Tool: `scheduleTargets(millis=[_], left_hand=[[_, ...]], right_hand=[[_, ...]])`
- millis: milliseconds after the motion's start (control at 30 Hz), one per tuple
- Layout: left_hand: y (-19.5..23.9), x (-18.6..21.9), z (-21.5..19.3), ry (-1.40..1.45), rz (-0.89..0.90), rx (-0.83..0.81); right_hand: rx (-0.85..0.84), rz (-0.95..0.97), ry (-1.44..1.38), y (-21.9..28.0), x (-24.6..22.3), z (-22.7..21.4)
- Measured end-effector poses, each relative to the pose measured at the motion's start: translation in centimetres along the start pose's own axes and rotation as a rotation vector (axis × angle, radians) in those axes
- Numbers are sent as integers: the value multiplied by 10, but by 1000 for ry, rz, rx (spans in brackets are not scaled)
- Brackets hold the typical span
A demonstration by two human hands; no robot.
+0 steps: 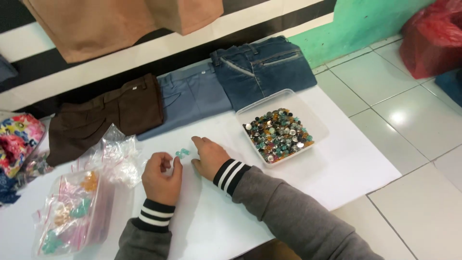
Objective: The person sorts colorful buttons from a plastic container onto a white table, then picks up small plastic bags and places the sorted buttons inside them. The person repeats this process, handling buttons and bags by hand.
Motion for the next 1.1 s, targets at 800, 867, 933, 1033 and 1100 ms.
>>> scheduleTargets(millis=[800, 867, 933, 1033, 1100], left_hand=[[21, 214, 59, 507, 495, -275], [13, 221, 86, 506, 448, -331], [8, 221, 112, 504, 402, -380], [4, 208, 149, 372, 281, -479], [7, 203, 151, 383, 258, -474]], right_hand=[[85, 20, -18, 130, 6, -208], [98, 120, 152, 124, 54, -217], [114, 211, 327, 116, 86, -226], [12, 392, 463, 105, 123, -220], [-49, 441, 544, 101, 148, -205]])
Point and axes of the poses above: each hand's wrist, its own y-axis away from the middle knuckle, its own z-axis out of the palm, x = y × z, the point moved 8 cm from there along -y, towards the middle knuckle, and after that the axes turned 5 degrees about -z, right-handed, at the moved point
